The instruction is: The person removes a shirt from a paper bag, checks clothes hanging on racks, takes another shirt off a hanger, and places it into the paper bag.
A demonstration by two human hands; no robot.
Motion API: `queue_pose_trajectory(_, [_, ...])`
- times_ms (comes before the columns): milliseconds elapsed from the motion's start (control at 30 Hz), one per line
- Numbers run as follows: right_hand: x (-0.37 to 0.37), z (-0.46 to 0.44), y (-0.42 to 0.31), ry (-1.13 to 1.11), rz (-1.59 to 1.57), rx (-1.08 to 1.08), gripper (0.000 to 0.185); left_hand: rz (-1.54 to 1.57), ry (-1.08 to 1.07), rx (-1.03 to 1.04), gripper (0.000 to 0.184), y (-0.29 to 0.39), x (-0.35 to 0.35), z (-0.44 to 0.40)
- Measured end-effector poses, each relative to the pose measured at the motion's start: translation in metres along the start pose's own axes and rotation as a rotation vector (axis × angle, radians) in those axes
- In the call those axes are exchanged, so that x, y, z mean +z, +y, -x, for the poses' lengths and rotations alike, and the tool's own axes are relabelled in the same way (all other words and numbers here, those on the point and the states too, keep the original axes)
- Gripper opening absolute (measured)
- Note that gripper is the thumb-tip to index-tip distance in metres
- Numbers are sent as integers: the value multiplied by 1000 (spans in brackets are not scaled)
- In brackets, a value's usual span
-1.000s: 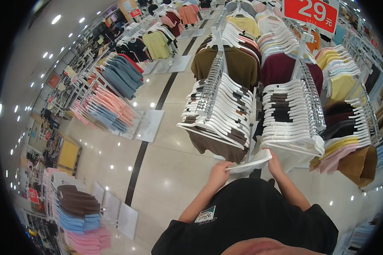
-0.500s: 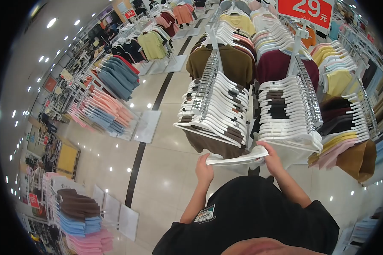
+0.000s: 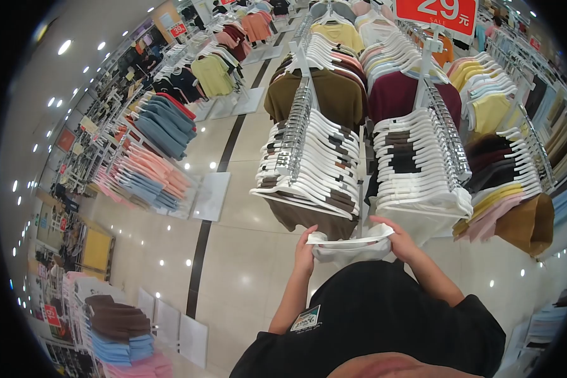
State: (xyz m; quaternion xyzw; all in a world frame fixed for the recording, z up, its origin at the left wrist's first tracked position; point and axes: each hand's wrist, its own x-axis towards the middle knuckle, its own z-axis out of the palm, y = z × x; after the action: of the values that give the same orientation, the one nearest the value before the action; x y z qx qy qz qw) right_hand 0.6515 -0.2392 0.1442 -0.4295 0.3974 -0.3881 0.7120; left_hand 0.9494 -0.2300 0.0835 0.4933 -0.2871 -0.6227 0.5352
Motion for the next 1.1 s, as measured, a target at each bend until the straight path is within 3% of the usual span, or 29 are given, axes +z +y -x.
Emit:
queue_pose_trajectory(267, [2,17,-4,117,-273,-24,50,125,-270,-8,64,5,6,5])
queue_pose_trajectory(467, [-13,32,-10,247,-298,-103,57,6,-317,-40,62,19,21,9])
queue_pose_trajectory(700, [-43,67,-10,431,-328,-142,53,177,-386,-101,50,16,41,-2])
queue_pose_trajectory(900, [-62,109,-16,613,-42,-140,46,244,-414,-167,28,0,44,-20])
queue_pose_trajectory(967, [-67,125,-21,642,244,38,44,61,-453,-126,24,2,48,-27])
queue_pose_trajectory(1000, [-67,132,-23,642,239,40,44,-10,-452,-94,25,5,50,-29])
queue_pose_trajectory(1067, [-70,145,-27,573,634,111,51,-121,-427,-58,27,15,64,-20])
queue_pose_trajectory(1100, [-70,149,-27,567,631,108,51,-227,-407,-22,29,21,72,-14])
